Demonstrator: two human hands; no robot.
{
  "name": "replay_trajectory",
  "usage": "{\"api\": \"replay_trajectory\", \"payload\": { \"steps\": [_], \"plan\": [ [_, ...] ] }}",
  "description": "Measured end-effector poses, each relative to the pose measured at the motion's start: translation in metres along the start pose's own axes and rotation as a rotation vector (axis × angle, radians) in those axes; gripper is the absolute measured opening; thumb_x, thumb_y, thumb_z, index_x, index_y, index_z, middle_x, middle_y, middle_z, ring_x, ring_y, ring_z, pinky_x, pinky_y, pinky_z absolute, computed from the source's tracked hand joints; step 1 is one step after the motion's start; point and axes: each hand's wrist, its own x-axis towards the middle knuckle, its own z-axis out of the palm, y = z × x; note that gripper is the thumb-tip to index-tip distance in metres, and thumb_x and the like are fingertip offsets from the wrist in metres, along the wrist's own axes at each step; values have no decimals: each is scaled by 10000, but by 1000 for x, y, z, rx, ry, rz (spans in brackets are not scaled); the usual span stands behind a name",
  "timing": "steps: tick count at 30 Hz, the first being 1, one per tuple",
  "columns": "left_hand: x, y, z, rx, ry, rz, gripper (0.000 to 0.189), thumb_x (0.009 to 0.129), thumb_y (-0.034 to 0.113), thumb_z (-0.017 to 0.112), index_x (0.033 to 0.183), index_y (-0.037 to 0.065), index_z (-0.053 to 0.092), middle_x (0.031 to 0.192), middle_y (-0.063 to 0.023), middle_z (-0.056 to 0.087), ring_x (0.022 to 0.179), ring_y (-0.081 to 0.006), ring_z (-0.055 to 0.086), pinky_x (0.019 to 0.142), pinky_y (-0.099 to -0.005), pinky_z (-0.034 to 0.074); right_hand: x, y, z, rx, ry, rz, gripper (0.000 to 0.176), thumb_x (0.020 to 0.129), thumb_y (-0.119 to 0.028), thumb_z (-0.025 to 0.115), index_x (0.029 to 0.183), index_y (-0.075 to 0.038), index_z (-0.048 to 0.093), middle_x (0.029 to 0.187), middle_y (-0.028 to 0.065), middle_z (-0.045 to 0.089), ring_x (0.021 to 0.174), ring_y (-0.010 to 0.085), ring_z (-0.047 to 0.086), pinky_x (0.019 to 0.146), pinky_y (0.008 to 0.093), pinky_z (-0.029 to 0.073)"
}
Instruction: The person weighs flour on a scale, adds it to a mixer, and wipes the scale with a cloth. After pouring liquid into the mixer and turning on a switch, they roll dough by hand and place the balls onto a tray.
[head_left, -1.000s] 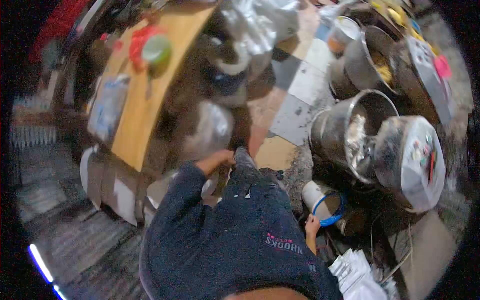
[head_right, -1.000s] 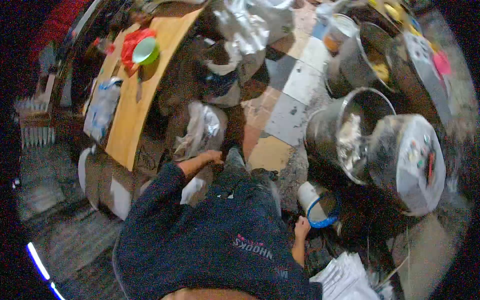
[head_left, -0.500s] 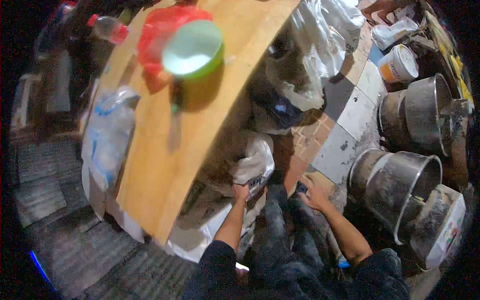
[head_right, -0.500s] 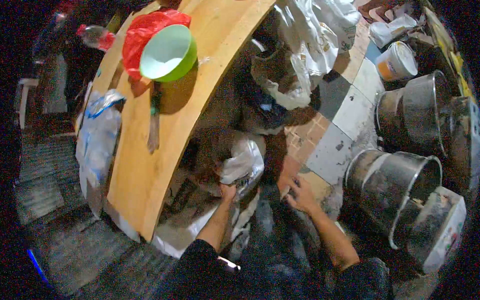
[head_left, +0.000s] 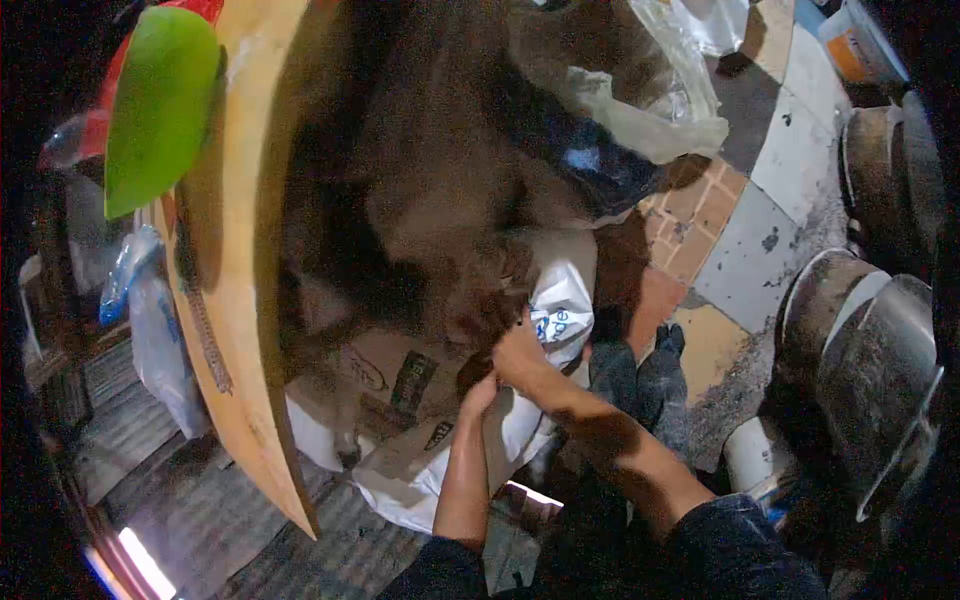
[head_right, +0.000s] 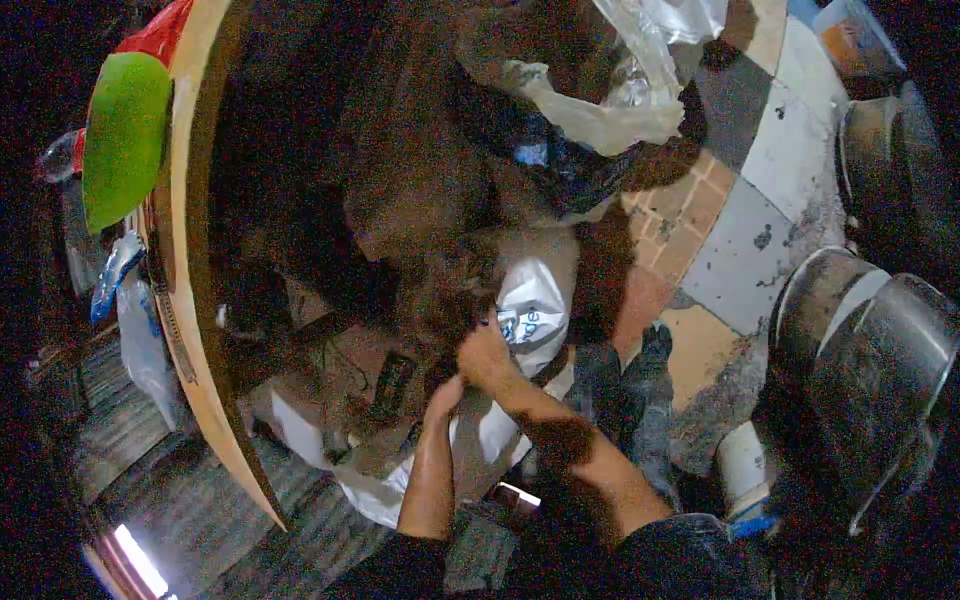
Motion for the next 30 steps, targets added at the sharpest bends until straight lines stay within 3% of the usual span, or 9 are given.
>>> {"api": "replay_trajectory", "payload": {
  "steps": [1,2,7,9,13,17,22,26,30],
  "plan": [
    [-12,5,-16,3,76,7,549,776,318,635,1210,8,502,1138,-197,551,1045,-388,504,896,-445,401,-2,0,3,23,224,-27,559,696,-260,620,1224,-83,566,1278,152,517,1217,337,435,1060,593,172],
    [-19,14,-32,13,164,23,547,778,321,632,1208,9,502,1135,-196,551,1043,-387,503,895,-445,399,-7,-8,-52,85,-98,-6,658,721,-246,594,1352,-143,442,1350,118,467,1244,302,424,1066,591,164],
    [67,41,-94,129,543,117,538,787,336,621,1199,11,505,1123,-190,549,1033,-381,498,891,-447,392,0,20,25,-152,174,-28,526,754,-228,555,1274,-158,533,1270,106,543,1213,257,460,1081,556,161],
    [123,40,-118,178,550,66,535,790,343,616,1196,12,506,1119,-187,548,1029,-379,496,890,-447,390,6,23,-7,-155,-663,-72,476,766,-235,536,1235,-156,566,1222,99,576,1198,256,471,1076,536,182],
    [162,40,-121,251,409,7,529,797,355,607,1189,14,508,1109,-183,546,1021,-374,493,886,-448,384,11,37,90,-45,118,34,452,804,-233,492,1241,-136,552,1241,74,564,1204,269,454,1073,474,226],
    [126,71,-57,295,153,165,523,804,368,598,1182,17,510,1100,-178,545,1013,-370,489,883,-449,379,25,22,36,100,-240,231,490,838,-280,466,1306,-135,488,1366,72,457,1288,266,365,1091,419,221],
    [123,81,-59,288,-44,207,518,813,383,587,1173,19,512,1088,-172,542,1004,-364,484,879,-451,372,16,20,12,40,-163,225,530,836,-310,491,1331,-125,459,1380,86,438,1306,282,336,1105,410,195],
    [135,41,-104,273,175,89,514,820,395,578,1166,21,514,1078,-167,541,996,-359,481,875,-452,366,35,36,114,97,148,163,550,832,-329,504,1340,-125,450,1391,94,423,1313,301,324,1106,424,192],
    [136,-13,-119,274,473,-53,511,826,408,569,1159,23,516,1069,-162,539,988,-355,477,872,-453,361,30,42,86,138,146,94,547,830,-348,508,1333,-140,459,1406,97,402,1304,300,338,1094,405,247]
  ]
}}
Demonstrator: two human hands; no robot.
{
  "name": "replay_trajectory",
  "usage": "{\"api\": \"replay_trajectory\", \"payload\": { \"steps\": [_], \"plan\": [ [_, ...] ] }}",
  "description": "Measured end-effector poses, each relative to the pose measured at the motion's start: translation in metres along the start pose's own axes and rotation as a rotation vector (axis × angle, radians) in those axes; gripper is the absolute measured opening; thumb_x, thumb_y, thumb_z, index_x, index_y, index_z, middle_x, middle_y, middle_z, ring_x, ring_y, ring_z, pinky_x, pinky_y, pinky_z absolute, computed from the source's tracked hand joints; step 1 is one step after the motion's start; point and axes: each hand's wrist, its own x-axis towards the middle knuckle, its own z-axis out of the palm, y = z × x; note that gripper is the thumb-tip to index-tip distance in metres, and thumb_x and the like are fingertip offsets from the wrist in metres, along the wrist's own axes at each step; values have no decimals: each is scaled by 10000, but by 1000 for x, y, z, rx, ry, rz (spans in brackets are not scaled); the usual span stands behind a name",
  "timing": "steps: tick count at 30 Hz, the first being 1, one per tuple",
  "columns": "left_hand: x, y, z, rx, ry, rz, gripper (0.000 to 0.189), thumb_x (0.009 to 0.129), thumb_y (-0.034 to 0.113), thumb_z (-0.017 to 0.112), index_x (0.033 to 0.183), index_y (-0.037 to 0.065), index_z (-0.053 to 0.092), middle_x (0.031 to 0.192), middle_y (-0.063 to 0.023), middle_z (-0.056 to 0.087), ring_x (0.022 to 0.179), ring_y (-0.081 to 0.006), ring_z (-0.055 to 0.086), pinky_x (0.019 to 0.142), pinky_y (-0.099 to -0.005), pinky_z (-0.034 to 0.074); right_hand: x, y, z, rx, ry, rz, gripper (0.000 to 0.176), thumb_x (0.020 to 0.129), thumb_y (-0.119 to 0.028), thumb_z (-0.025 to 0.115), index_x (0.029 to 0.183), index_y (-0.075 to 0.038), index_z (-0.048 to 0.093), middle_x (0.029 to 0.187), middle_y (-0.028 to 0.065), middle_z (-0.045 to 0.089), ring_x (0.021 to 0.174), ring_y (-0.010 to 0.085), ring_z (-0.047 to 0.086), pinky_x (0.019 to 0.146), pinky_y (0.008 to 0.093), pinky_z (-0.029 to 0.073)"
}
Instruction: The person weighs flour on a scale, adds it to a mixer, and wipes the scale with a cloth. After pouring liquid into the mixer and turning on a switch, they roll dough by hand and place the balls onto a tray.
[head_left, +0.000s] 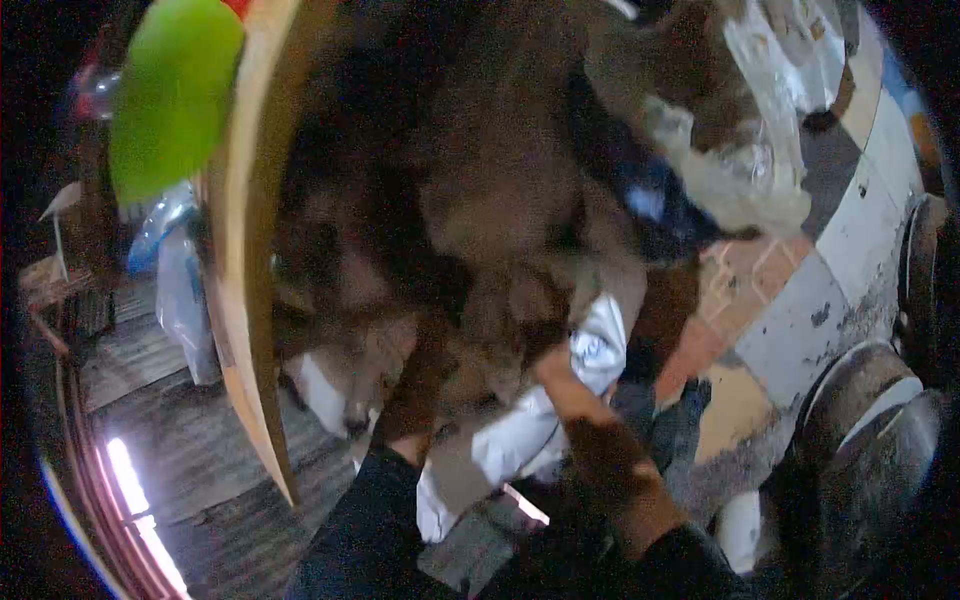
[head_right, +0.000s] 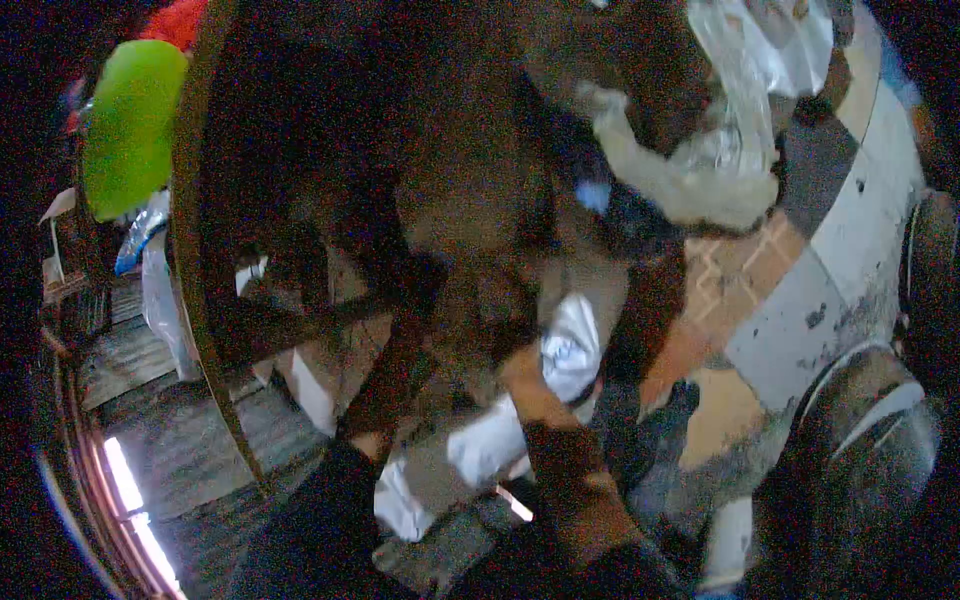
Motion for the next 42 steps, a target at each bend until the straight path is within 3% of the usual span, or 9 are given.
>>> {"api": "replay_trajectory", "payload": {
  "steps": [5,7,8,12,20,26,29,37,42],
  "plan": [
    [17,-33,21,-54,71,-159,509,835,423,558,1151,26,519,1057,-157,537,978,-349,472,868,-454,354,-4,-13,-96,40,81,-66,602,756,-378,559,1278,-83,502,1349,179,442,1268,298,382,1071,375,285],
    [18,-43,20,-74,84,-181,508,839,430,553,1147,27,520,1052,-154,536,974,-346,471,866,-455,351,4,-10,-131,-149,-1053,-118,519,707,-328,573,1148,-54,578,1251,187,517,1169,321,462,1042,371,307],
    [14,-37,15,-85,106,-176,508,840,433,551,1145,28,520,1050,-153,536,972,-345,470,865,-455,350,-12,1,-109,-155,-783,-175,346,748,-266,564,1035,-89,645,1067,141,598,1075,279,536,1021,519,308],
    [-9,-29,2,-118,211,-136,508,847,445,542,1139,30,522,1040,-148,534,964,-341,466,862,-456,345,-51,19,-104,98,-110,-428,349,703,-193,578,1018,-48,619,1038,187,594,960,349,567,880,456,444],
    [-130,35,-53,-155,461,123,510,861,470,524,1125,34,526,1021,-139,531,948,-331,459,855,-458,334,-163,44,-197,300,14,125,337,764,-147,608,1071,-8,601,1030,162,620,913,304,619,816,372,496],
    [-222,136,-89,-97,419,701,518,853,501,509,1098,46,545,988,-122,533,940,-313,455,862,-455,304,-218,3,-284,1654,196,255,612,908,-401,517,1351,-3,377,1136,145,597,1027,222,595,866,355,484],
    [-248,172,-81,-77,214,1054,518,823,518,509,1072,68,566,956,-102,539,931,-280,455,879,-442,264,-261,-47,-330,2007,496,145,618,916,-348,535,1382,-2,324,1210,133,548,1054,196,567,886,336,462],
    [-377,270,17,59,-688,1737,505,699,212,691,1183,160,555,1102,-58,557,1056,-296,455,892,-475,287,-440,-29,-312,1629,1481,1464,438,701,-59,722,1098,-1,548,1072,132,594,986,254,568,872,372,459],
    [-505,387,-10,-82,-1025,1787,661,751,290,678,1289,28,398,1206,-241,414,1100,-408,380,918,-506,297,-635,-2,-233,1705,2141,964,451,662,-16,708,1087,-29,554,1056,103,603,1023,277,553,881,445,460]
  ]
}}
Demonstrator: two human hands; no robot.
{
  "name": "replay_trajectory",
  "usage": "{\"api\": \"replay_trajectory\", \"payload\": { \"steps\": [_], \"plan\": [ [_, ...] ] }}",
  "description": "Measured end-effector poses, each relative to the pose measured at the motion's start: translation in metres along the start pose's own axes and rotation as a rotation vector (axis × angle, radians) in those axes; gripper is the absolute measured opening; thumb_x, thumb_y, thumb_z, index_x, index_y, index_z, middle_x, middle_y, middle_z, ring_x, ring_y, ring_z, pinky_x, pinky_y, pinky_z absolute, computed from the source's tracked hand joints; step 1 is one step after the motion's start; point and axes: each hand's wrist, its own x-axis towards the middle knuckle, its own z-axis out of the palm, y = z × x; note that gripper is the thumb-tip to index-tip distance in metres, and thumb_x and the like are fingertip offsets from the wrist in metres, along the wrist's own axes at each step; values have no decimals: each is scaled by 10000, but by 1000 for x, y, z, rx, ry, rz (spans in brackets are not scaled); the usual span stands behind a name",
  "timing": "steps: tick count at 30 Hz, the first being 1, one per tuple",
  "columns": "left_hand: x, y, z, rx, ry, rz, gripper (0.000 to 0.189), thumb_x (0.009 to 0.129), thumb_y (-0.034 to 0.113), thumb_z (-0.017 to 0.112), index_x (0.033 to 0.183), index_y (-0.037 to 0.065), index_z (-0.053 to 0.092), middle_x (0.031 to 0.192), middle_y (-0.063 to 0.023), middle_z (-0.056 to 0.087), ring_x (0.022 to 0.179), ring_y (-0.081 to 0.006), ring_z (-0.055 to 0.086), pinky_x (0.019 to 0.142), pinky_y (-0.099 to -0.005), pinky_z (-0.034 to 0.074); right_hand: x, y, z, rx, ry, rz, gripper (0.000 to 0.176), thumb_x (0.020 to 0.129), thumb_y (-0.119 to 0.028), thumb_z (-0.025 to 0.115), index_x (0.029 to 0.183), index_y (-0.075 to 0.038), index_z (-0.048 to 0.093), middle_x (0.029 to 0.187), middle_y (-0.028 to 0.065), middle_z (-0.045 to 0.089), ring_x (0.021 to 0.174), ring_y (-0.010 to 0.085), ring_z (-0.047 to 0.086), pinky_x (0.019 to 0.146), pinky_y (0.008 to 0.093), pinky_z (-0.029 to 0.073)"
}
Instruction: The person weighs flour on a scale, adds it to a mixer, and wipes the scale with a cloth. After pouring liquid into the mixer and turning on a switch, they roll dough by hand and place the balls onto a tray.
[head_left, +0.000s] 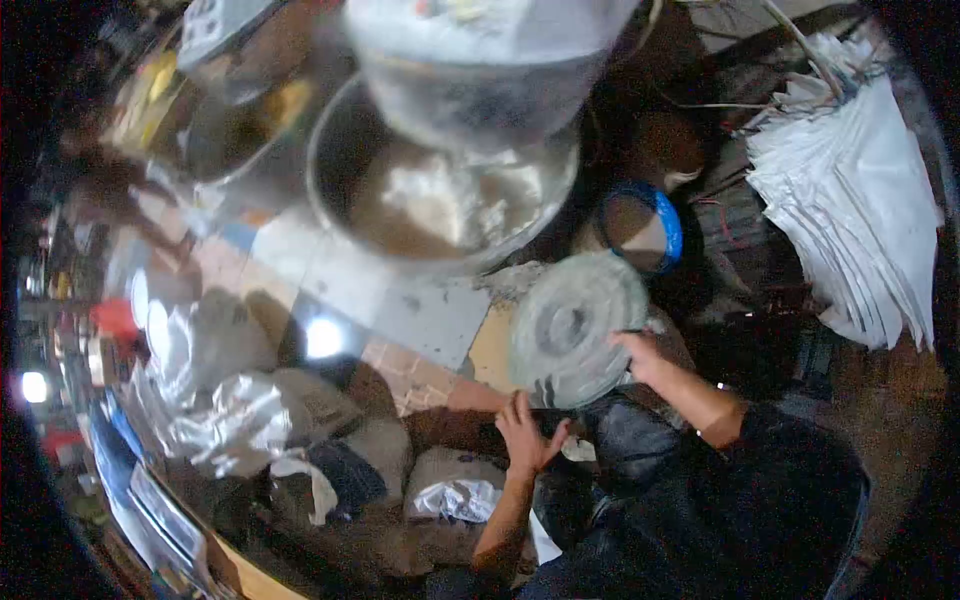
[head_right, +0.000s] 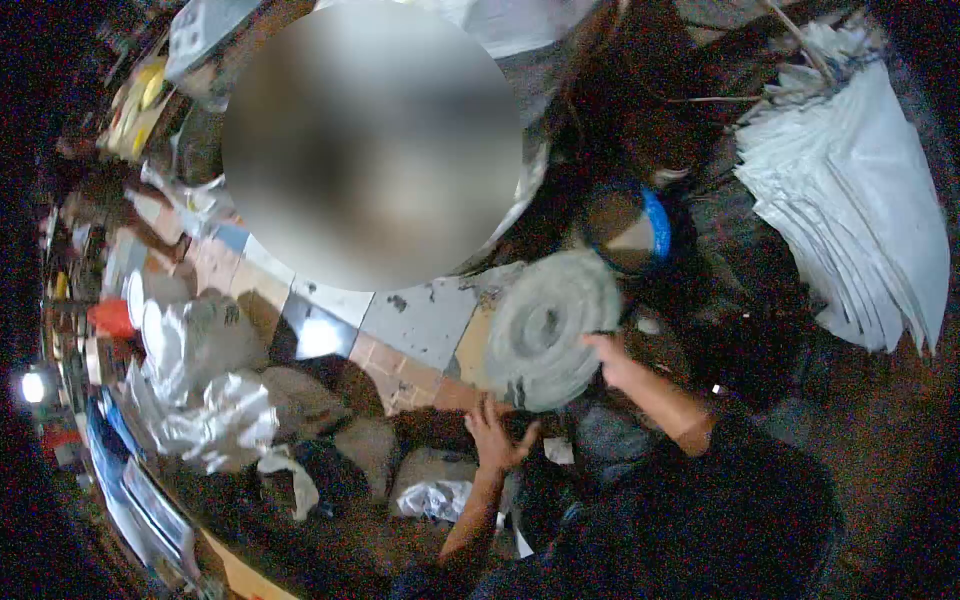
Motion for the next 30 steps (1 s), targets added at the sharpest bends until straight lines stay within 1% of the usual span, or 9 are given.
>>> {"api": "replay_trajectory", "payload": {
  "steps": [6,12,13,15,22,24,25,26,30],
  "plan": [
    [32,-35,40,20,-18,-257,655,754,285,702,1262,4,399,1200,-216,399,1123,-382,383,947,-448,336,55,-137,-63,121,386,-142,476,719,-165,769,1137,-105,549,1277,13,489,989,181,501,884,330,368],
    [-44,-92,46,-222,-42,-826,650,712,286,716,1213,-7,423,1162,-204,441,1090,-359,433,933,-421,376,225,-107,-143,477,306,-45,540,807,-200,706,1296,-142,485,1435,-33,310,561,92,170,498,255,296],
    [-71,-107,37,27,-186,-585,650,719,299,710,1217,-3,421,1160,-208,466,1088,-369,441,927,-449,373,232,-98,-147,637,292,-60,530,832,-184,680,1317,-138,470,1477,-33,243,541,84,163,454,255,253],
    [-128,-132,20,287,-341,-343,650,725,311,704,1221,2,419,1158,-213,491,1086,-379,450,921,-477,370,257,-68,-167,741,283,-11,455,872,-134,618,1306,-120,480,1453,-19,308,497,93,165,453,260,252],
    [-198,-138,-52,278,-366,-786,484,763,330,647,1126,25,551,1000,-182,605,1031,-361,490,971,-499,299,263,-15,-180,701,308,-22,598,953,-212,483,1468,-156,184,1145,53,601,437,127,146,450,294,239],
    [-220,-136,-49,282,-371,-773,463,768,352,639,1089,25,580,964,-169,617,1010,-347,505,983,-487,291,239,0,-188,520,357,105,583,968,-322,444,1469,-182,183,1249,95,534,571,161,459,570,314,406],
    [-226,-135,-41,335,-380,-801,475,762,381,642,1074,27,590,911,-155,628,952,-341,537,973,-472,314,249,36,-215,359,236,72,615,954,-387,453,1469,-196,177,1414,119,351,1117,257,501,910,413,411],
    [-226,-138,-37,395,-373,-832,489,756,410,645,1059,29,600,859,-141,640,894,-336,570,964,-457,337,232,16,-197,421,357,313,646,930,-431,480,1462,-188,205,1493,115,182,1386,289,165,1087,446,209],
    [-206,-105,-69,218,-278,-936,464,738,485,649,956,78,687,860,-123,677,844,-319,621,826,-398,472,228,19,-199,-669,175,347,320,933,-330,434,942,-34,553,838,139,544,655,273,529,611,467,443]
  ]
}}
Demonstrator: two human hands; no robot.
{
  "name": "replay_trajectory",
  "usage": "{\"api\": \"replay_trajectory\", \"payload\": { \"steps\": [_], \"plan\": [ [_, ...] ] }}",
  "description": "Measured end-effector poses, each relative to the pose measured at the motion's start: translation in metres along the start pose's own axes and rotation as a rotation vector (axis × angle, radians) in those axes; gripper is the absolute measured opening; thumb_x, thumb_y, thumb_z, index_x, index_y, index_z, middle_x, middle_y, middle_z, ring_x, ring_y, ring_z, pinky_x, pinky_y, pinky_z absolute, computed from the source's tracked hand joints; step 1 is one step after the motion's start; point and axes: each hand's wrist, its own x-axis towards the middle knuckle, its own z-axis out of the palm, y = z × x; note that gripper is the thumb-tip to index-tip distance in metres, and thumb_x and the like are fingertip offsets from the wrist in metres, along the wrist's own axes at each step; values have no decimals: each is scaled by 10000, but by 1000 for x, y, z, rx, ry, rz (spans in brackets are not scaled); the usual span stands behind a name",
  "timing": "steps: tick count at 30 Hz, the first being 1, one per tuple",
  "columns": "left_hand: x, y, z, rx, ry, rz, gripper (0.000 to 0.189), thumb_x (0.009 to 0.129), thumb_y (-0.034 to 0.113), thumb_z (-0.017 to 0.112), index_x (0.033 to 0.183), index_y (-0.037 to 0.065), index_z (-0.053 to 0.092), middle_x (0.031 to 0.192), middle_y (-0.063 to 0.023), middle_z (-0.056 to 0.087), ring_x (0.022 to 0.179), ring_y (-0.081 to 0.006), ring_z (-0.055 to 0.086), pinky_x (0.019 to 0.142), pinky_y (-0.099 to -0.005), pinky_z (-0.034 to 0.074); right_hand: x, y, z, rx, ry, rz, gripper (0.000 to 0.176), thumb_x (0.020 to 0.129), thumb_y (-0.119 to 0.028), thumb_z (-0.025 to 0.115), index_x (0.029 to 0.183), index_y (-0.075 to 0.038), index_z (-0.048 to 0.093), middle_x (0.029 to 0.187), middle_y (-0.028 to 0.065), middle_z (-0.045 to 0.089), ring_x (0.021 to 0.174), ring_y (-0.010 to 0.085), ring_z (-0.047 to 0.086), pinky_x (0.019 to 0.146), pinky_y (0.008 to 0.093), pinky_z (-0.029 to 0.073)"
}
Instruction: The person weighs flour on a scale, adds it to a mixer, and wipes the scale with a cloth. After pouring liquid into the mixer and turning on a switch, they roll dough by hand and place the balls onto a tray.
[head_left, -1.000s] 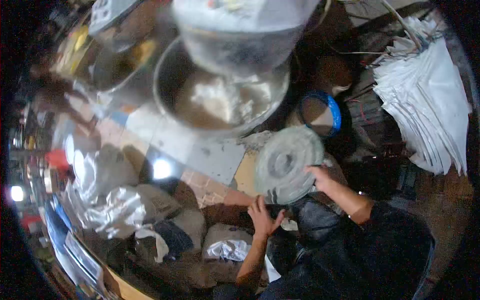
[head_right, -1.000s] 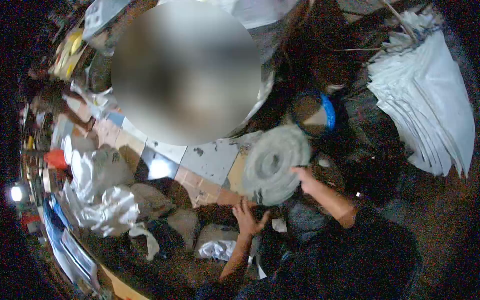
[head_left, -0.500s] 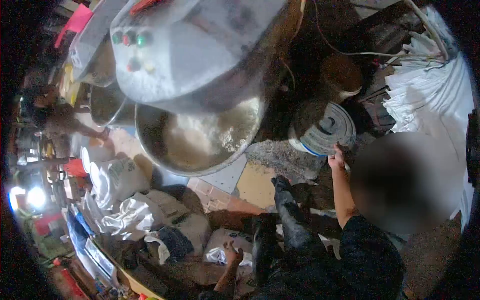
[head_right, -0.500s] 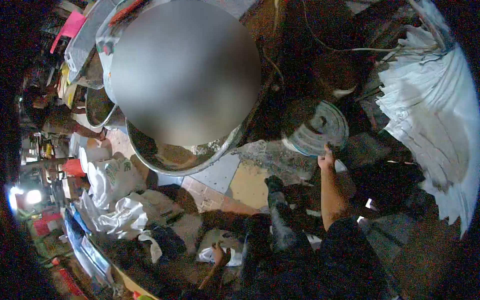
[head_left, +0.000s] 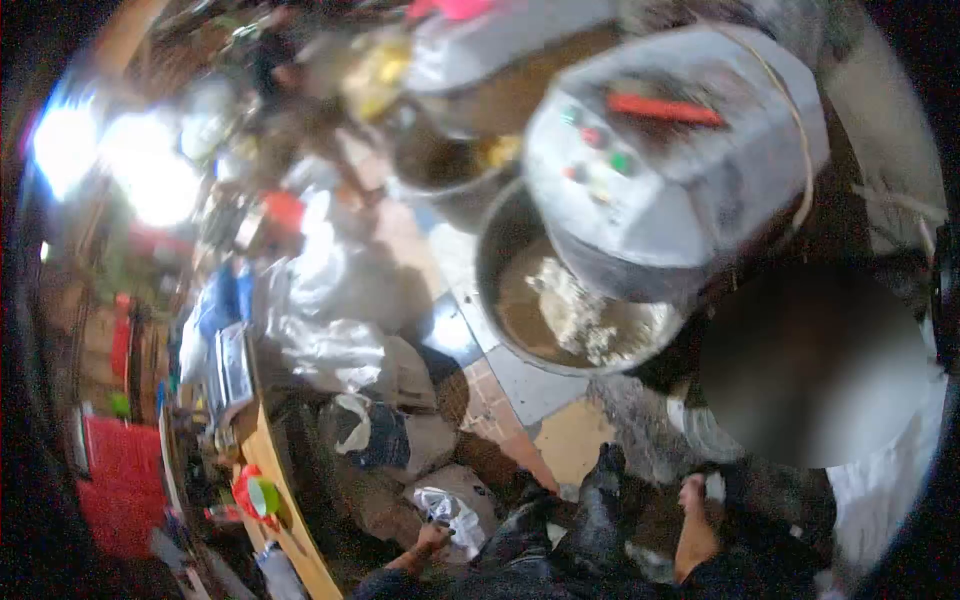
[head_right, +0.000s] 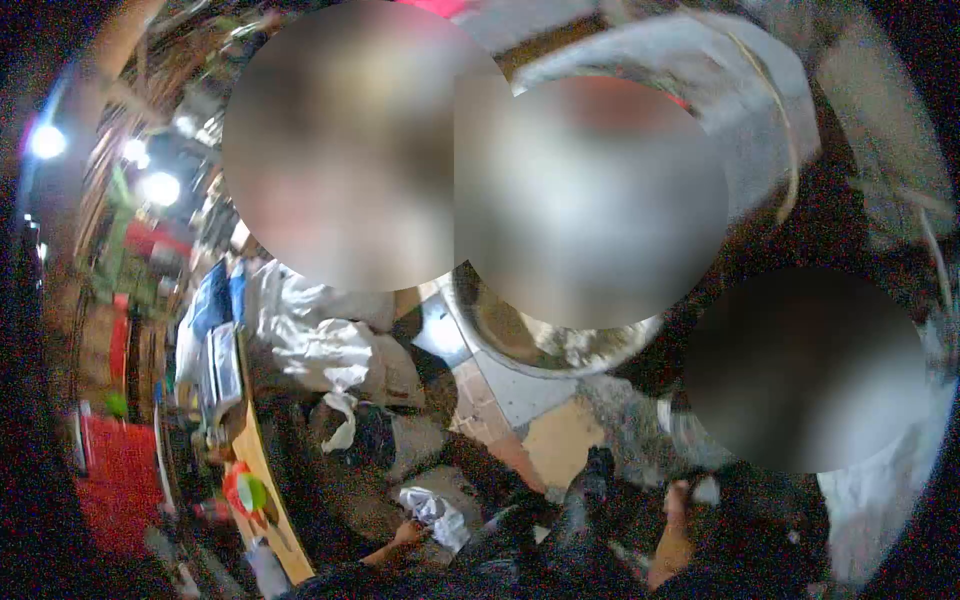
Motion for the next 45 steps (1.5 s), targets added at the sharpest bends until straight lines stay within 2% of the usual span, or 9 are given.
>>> {"api": "replay_trajectory", "payload": {
  "steps": [3,5,11,16,18,20,24,33,45],
  "plan": [
    [-9,19,-8,-120,-233,-188,443,749,547,628,985,183,713,957,-85,687,885,-267,632,816,-380,487,74,55,12,52,-568,-144,421,931,-372,340,871,-12,549,789,143,522,601,295,502,570,494,416],
    [-8,-4,6,-104,-132,-5,327,794,446,640,927,160,728,922,-76,691,857,-231,626,747,-400,486,51,24,32,151,-479,204,542,871,-360,403,1033,143,527,946,277,567,737,387,549,632,509,449],
    [-54,-40,-5,-105,207,306,454,813,441,574,624,32,629,690,-197,612,618,-363,576,600,-481,454,-113,-97,110,-1113,62,-556,505,855,-446,449,1065,-11,597,990,144,623,828,303,597,710,445,466],
    [-126,-63,-72,-404,551,-7,210,788,233,597,917,69,617,848,-186,626,818,-381,598,712,-470,469,-210,-154,219,-2265,235,-772,484,842,-517,487,1091,-138,655,1026,32,670,904,233,636,775,391,481],
    [-143,-82,-92,-558,938,-30,285,759,153,623,1028,97,548,787,-163,613,769,-346,613,683,-442,478,-232,-156,257,-2121,373,-1220,396,919,-358,463,753,-92,706,714,74,668,671,214,641,549,399,469],
    [-160,-100,-138,-829,1029,-269,270,781,186,629,1022,95,548,709,-139,602,693,-304,623,637,-399,482,-205,-166,314,-1046,355,-870,398,832,-371,589,659,-22,672,725,124,657,661,297,631,552,435,469],
    [-124,-204,-181,-860,1625,-431,504,844,203,618,1262,5,419,727,-87,610,603,-183,585,557,-297,479,-300,-183,401,-967,-344,-1216,321,800,-173,655,562,15,550,492,101,487,463,202,456,499,407,383],
    [-30,-326,-309,-2133,1123,-510,194,890,219,481,999,64,440,563,-49,504,390,-114,436,328,-251,315,-363,-261,490,-801,-658,-1254,222,834,-105,580,627,-25,579,512,27,518,379,124,472,376,291,395],
    [100,-381,-358,-1666,1629,-619,403,885,282,557,1186,35,454,885,-152,586,735,-234,580,599,-341,447,-293,-385,519,-991,-517,-1261,192,826,-99,588,656,-28,643,545,43,567,502,142,570,444,302,436]
  ]
}}
